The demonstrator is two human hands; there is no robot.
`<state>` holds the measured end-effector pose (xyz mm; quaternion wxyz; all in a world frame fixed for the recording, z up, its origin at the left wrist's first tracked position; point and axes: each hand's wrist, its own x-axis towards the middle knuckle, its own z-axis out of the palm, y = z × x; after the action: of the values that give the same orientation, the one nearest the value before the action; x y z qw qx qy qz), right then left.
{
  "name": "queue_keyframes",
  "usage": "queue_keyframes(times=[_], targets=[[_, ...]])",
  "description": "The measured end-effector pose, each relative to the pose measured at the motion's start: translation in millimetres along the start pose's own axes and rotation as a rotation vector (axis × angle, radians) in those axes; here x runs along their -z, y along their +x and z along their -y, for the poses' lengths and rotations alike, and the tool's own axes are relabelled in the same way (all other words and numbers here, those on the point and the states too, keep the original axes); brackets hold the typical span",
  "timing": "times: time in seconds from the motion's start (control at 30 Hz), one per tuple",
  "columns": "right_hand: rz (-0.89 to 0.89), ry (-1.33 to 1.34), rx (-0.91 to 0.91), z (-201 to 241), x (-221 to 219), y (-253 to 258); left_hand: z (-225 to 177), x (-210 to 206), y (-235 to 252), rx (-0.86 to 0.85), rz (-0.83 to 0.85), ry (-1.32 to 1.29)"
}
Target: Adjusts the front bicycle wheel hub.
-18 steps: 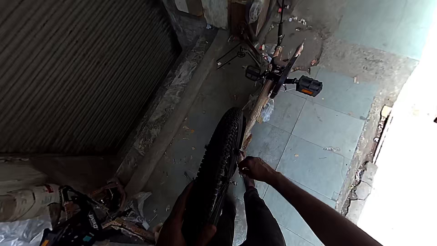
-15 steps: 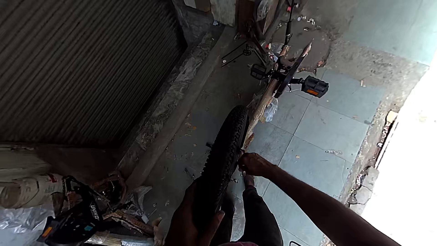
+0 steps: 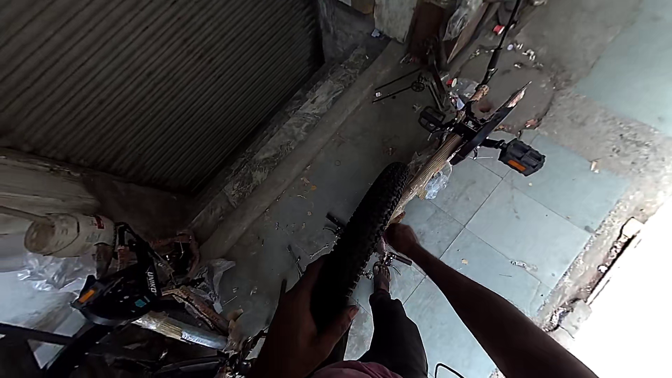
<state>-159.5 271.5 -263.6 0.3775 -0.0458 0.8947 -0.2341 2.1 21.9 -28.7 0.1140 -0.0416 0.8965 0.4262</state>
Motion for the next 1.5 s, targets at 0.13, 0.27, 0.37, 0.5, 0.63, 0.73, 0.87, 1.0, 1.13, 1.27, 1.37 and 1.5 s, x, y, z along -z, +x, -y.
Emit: queue_keyframes(times=[0.13,0.27,0.37,0.5,0.63,0.73,0.87,1.0,1.13,1.27,1.37,1.5], targets=[[-0.045,0.161,0.083,-37,24,20,0,-2,-3,-0.015,-0.011,-0.002],[0.313,0.213,0.444,-14,21,-15,2,-3,-2,-0.037,-0.02,-0.012],[0.349,-0.261,0.492,18,5,-22,0,-2,1,-0.013,-0.011,-0.002],[0.351,-0.481,0.324,53,-2,-26,-1,-2,3,-0.017,-0.016,-0.004],[0.294,-0.447,0.336,46,2,-17,0,-2,1,-0.015,-0.006,0.001],[0.192,-0.306,0.218,43,-1,-23,0,-4,-1,-0.009,-0.013,0.003],[0.072,-0.139,0.068,26,-10,-13,-2,-7,-1,-0.013,-0.004,-0.006],[-0.113,-0.04,-0.098,-35,-41,0,-4,-10,-3,-0.023,-0.001,-0.034],[-0.138,0.054,-0.323,-133,-43,-12,-11,-7,0,-0.002,0.01,-0.043],[-0.032,0.772,-0.308,-92,-59,-63,-13,-5,1,-0.014,0.029,-0.055],[0.163,1.755,-0.43,-19,-84,-68,-20,-2,4,-0.024,0.068,-0.069],[-0.16,2.181,-0.662,33,-82,-23,-27,-2,4,-0.019,0.094,-0.09]])
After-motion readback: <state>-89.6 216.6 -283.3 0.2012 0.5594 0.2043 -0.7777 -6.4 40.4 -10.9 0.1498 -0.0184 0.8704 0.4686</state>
